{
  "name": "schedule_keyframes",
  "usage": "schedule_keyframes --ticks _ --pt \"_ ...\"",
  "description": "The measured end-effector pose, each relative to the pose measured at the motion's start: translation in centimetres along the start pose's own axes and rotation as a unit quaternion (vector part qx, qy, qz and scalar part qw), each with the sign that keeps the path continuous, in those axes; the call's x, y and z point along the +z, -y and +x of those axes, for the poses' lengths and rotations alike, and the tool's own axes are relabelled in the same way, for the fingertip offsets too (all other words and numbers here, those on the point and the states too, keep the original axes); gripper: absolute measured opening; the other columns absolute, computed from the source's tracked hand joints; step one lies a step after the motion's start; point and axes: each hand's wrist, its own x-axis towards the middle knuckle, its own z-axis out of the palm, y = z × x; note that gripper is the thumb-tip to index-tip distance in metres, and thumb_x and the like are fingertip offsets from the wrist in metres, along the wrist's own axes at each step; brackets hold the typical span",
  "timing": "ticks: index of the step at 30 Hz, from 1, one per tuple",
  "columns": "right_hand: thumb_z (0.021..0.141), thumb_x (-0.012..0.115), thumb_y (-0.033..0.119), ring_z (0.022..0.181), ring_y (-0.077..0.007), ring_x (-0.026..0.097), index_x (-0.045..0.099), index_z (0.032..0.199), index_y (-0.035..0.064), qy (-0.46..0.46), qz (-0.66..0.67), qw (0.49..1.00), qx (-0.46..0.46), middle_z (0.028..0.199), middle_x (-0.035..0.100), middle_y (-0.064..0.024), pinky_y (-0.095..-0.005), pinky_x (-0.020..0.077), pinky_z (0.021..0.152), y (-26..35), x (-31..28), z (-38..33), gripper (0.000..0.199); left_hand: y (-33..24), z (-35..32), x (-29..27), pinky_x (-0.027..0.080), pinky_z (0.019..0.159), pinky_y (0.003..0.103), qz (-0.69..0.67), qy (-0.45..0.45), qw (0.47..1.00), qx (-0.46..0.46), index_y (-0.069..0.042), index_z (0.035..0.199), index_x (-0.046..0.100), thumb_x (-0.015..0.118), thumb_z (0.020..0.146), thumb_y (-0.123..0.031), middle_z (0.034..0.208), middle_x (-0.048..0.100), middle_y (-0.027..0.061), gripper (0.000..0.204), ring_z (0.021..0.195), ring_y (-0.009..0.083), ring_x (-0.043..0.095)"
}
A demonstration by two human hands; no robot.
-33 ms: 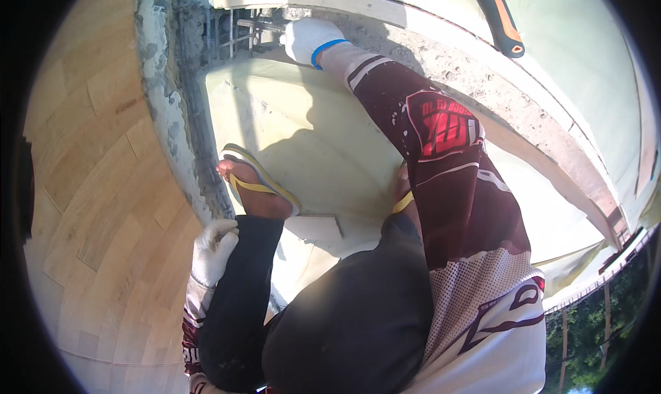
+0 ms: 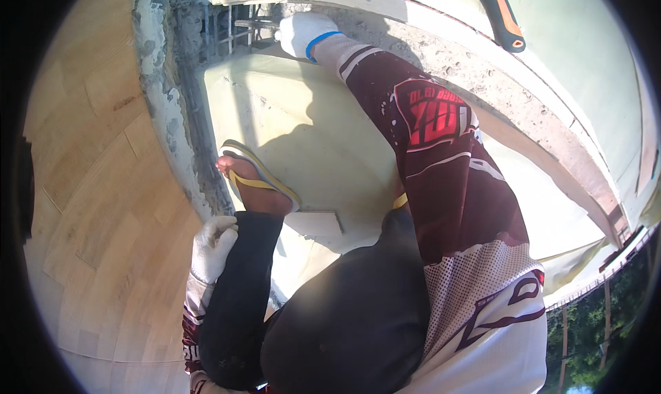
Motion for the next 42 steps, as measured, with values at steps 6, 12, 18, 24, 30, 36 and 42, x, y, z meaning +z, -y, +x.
schedule_keyframes --ticks 6,12,18,24,30,36,42 --pt "0.102 0.047 0.033 0.122 -0.0393 0.066 0.072 0.129 0.0096 0.076 0.113 0.988 0.079 0.133 0.069 -0.0219 -0.0509 0.055 0.1 1.3 1.5 1.8 0.044 0.1 0.1 -0.6 0.055 0.09 0.029 -0.013 -0.008 1.0 0.001 0.004 0.12 0.069 0.066 0.096 -0.004 0.104 0.074 0.0098 0.025 0.097 0.0146 0.069" --pt "0.103 0.051 0.034 0.111 -0.0429 0.071 0.075 0.118 0.0002 0.063 -0.004 0.995 0.079 0.117 0.074 -0.026 -0.0526 0.0541 0.1 -0.5 1.3 -1.4 0.044 0.5 0.2 -0.1 0.055 0.09 0.03 -0.018 0.013 0.999 -0.027 0.003 0.121 0.069 0.068 0.097 -0.006 0.105 0.074 0.0092 0.026 0.098 0.0148 0.069" --pt "0.103 0.051 0.041 0.113 -0.0425 0.071 0.076 0.123 0.0074 0.011 -0.011 0.999 0.035 0.123 0.074 -0.02 -0.0534 0.0545 0.099 1.2 1.3 4.8 0.046 0.5 0.0 -0.3 0.057 0.088 0.031 -0.027 -0.009 1.0 0.0 0.0 0.121 0.071 0.073 0.096 -0.008 0.103 0.076 0.01 0.027 0.094 0.0159 0.072" --pt "0.106 0.045 0.042 0.12 -0.0426 0.067 0.073 0.126 0.0039 0.047 0.018 0.998 0.048 0.127 0.071 -0.0249 -0.0516 0.0517 0.104 -0.7 3.8 2.0 0.052 1.9 -0.1 -1.0 0.056 0.087 0.03 -0.046 -0.047 0.997 -0.027 0.0 0.121 0.072 0.072 0.096 -0.005 0.101 0.076 0.0101 0.025 0.093 0.0132 0.07" --pt "0.106 0.048 0.045 0.11 -0.0441 0.07 0.073 0.121 -0.0016 0.069 -0.035 0.991 0.112 0.113 0.074 -0.027 -0.0526 0.0539 0.1 -6.4 0.8 -4.3 0.055 3.0 -0.1 -0.1 0.056 0.09 0.031 -0.053 -0.005 0.998 -0.034 0.001 0.121 0.071 0.072 0.096 -0.008 0.102 0.076 0.0102 0.026 0.094 0.0153 0.071" --pt "0.1 0.053 0.03 0.106 -0.0415 0.073 0.076 0.115 0.0005 0.065 -0.068 0.995 0.043 0.113 0.075 -0.0248 -0.0499 0.0572 0.094 -5.8 1.6 -0.3 0.04 2.4 0.7 -0.4 0.054 0.093 0.03 -0.029 -0.004 0.999 -0.044 0.002 0.123 0.069 0.068 0.098 -0.007 0.107 0.074 0.0098 0.027 0.099 0.0152 0.069" --pt "0.098 0.058 0.032 0.109 -0.0423 0.071 0.075 0.117 0.0037 0.009 -0.025 0.999 -0.033 0.12 0.073 -0.0228 -0.0493 0.057 0.095 -3.1 5.4 5.4 0.038 1.7 0.9 -0.4 0.056 0.089 0.03 -0.007 -0.021 0.999 -0.033 0.002 0.119 0.072 0.07 0.097 -0.008 0.102 0.075 0.0083 0.024 0.094 0.0137 0.07"
